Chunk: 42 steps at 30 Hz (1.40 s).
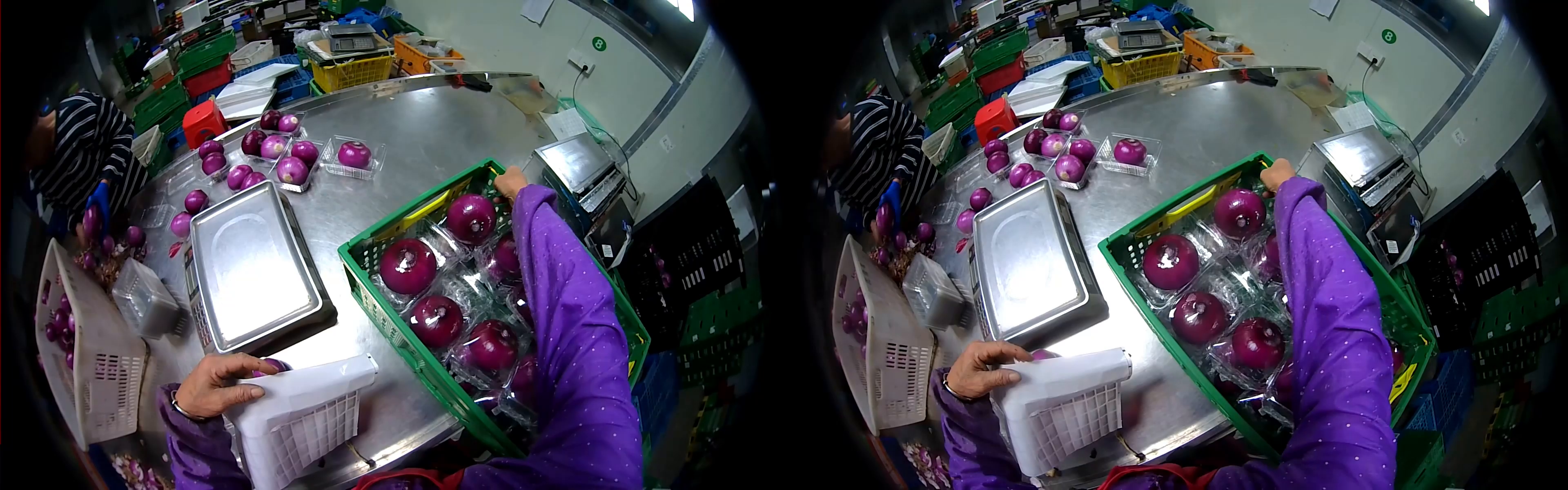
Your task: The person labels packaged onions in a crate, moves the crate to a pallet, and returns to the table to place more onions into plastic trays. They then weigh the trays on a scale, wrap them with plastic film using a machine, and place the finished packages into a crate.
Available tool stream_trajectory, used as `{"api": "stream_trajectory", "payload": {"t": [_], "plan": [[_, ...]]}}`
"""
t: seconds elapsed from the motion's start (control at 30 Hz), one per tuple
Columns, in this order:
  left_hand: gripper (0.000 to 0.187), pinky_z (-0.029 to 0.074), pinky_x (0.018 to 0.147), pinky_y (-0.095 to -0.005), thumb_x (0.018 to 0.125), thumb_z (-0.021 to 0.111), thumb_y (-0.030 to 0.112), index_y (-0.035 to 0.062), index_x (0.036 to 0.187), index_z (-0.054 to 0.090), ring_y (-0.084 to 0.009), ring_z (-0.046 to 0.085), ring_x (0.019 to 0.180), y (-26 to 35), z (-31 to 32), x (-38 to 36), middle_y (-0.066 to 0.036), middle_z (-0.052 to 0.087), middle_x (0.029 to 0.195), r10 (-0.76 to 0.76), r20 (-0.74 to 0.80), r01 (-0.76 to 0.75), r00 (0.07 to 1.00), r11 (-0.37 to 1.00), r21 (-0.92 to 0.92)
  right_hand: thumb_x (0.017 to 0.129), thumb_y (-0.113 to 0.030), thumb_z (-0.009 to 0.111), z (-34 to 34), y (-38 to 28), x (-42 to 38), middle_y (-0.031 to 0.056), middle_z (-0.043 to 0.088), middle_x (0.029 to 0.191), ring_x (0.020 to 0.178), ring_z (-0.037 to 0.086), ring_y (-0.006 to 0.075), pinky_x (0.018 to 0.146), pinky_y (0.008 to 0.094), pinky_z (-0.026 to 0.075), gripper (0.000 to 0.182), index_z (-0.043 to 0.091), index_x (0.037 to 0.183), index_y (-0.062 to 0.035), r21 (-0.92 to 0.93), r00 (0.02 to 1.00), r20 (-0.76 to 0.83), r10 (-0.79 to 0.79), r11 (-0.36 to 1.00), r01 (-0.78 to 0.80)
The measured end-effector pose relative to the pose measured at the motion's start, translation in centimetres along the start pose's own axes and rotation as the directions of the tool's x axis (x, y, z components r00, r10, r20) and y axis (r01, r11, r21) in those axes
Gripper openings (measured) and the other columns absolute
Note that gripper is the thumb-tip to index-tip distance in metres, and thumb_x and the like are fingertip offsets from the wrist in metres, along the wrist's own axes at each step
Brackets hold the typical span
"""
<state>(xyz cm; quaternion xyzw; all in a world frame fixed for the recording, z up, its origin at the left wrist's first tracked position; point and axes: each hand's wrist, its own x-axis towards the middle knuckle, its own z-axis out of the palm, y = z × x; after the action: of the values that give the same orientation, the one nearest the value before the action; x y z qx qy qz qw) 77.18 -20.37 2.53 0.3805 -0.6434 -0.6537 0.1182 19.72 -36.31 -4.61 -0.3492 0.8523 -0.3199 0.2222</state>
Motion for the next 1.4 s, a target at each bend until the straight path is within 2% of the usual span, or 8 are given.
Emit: {"api": "stream_trajectory", "payload": {"t": [0.67, 0.77, 0.87, 1.07, 1.17, 1.23, 1.3, 1.4], "plan": [[0.035, 0.047, 0.073, -0.0242, 0.081, 0.071, 0.011, -0.0011, 0.112, 0.062, -0.0112, 0.059, 0.082, -0.6, -0.1, -1.0, -0.009, 0.065, 0.095, -0.016, -0.053, 0.019, 0.998, 0.999, 0.045, 0.075, 0.001, 0.045, 0.3, 2.2, 1.2, 0.0180, 0.059, 0.068, 0.045, 0.060, 0.0259, 0.035, 0.0356, 0.042, 0.021, 0.055, 0.087, 0.0154, -0.013, 0.999, -0.027, -0.046, 0.999, 0.046], [0.035, 0.047, 0.072, -0.0239, 0.080, 0.071, 0.011, -0.0008, 0.112, 0.062, -0.0106, 0.058, 0.081, -0.7, -0.1, -1.2, -0.008, 0.065, 0.095, -0.020, -0.055, 0.023, 0.998, 0.998, 0.056, 0.077, -0.005, 0.052, 0.5, 2.7, 1.4, 0.0176, 0.063, 0.069, 0.051, 0.064, 0.0246, 0.049, 0.0348, 0.048, 0.023, 0.060, 0.086, 0.0148, -0.038, 0.996, -0.084, -0.030, 0.999, 0.027], [0.034, 0.046, 0.072, -0.0237, 0.080, 0.071, 0.011, -0.0007, 0.112, 0.062, -0.0102, 0.058, 0.081, -1.0, -0.1, -1.2, -0.007, 0.065, 0.094, -0.015, -0.054, 0.018, 0.998, 0.999, 0.048, 0.077, 0.000, 0.046, 0.1, 2.2, 0.5, 0.0172, 0.059, 0.071, 0.047, 0.061, 0.0242, 0.035, 0.0362, 0.040, 0.020, 0.055, 0.088, 0.0136, -0.011, 0.998, -0.056, -0.022, 1.000, 0.021], [0.035, 0.047, 0.072, -0.0239, 0.081, 0.071, 0.011, -0.0010, 0.112, 0.061, -0.0104, 0.059, 0.082, -0.7, 0.0, -1.4, -0.007, 0.065, 0.094, -0.019, -0.052, 0.021, 0.998, 0.999, 0.038, 0.076, 0.000, 0.047, 0.3, 2.5, 0.8, 0.0164, 0.060, 0.069, 0.050, 0.062, 0.0247, 0.039, 0.0393, 0.044, 0.018, 0.058, 0.086, 0.0110, 0.003, 0.996, -0.091, -0.024, 1.000, 0.024], [0.035, 0.047, 0.073, -0.0244, 0.081, 0.071, 0.011, -0.0012, 0.112, 0.061, -0.0111, 0.059, 0.083, -0.5, 0.1, -1.3, -0.007, 0.065, 0.094, -0.010, -0.049, 0.012, 0.999, 0.999, 0.033, 0.075, 0.000, 0.049, 0.1, 1.6, 1.3, 0.0143, 0.059, 0.063, 0.051, 0.063, 0.0229, 0.041, 0.0372, 0.046, 0.015, 0.060, 0.075, 0.0090, -0.425, 0.973, 0.027, -0.231, 0.878, 0.221], [0.035, 0.048, 0.074, -0.0248, 0.081, 0.071, 0.011, -0.0013, 0.112, 0.061, -0.0115, 0.060, 0.085, -0.4, 0.2, -1.2, -0.007, 0.065, 0.095, -0.009, -0.046, 0.009, 0.999, 1.000, 0.019, 0.074, -0.001, 0.052, 1.7, 3.7, 2.8, 0.0125, 0.058, 0.058, 0.050, 0.063, 0.0217, 0.043, 0.0356, 0.047, 0.013, 0.060, 0.069, 0.0073, -0.537, 0.869, -0.120, -0.481, 0.768, 0.350], [0.035, 0.048, 0.075, -0.0252, 0.081, 0.071, 0.011, -0.0014, 0.112, 0.061, -0.0122, 0.060, 0.086, -0.6, 0.1, -1.0, -0.008, 0.065, 0.096, -0.023, -0.042, 0.023, 0.999, 1.000, 0.020, 0.074, -0.003, 0.054, 2.3, 6.3, 5.0, 0.0112, 0.058, 0.056, 0.050, 0.063, 0.0209, 0.044, 0.0343, 0.047, 0.014, 0.059, 0.065, 0.0060, -0.548, 0.808, -0.074, -0.584, 0.701, 0.456], [0.035, 0.048, 0.079, -0.0259, 0.081, 0.070, 0.010, -0.0017, 0.113, 0.061, -0.0134, 0.060, 0.090, -0.7, 0.0, -0.8, -0.009, 0.065, 0.100, -0.031, -0.029, 0.031, 0.999, 0.999, 0.007, 0.075, -0.005, 0.056, 0.8, 6.9, 5.5, 0.0149, 0.060, 0.062, 0.053, 0.064, 0.0232, 0.049, 0.0350, 0.049, 0.015, 0.060, 0.067, 0.0074, -0.358, 0.890, 0.081, -0.448, 0.821, 0.446]]}}
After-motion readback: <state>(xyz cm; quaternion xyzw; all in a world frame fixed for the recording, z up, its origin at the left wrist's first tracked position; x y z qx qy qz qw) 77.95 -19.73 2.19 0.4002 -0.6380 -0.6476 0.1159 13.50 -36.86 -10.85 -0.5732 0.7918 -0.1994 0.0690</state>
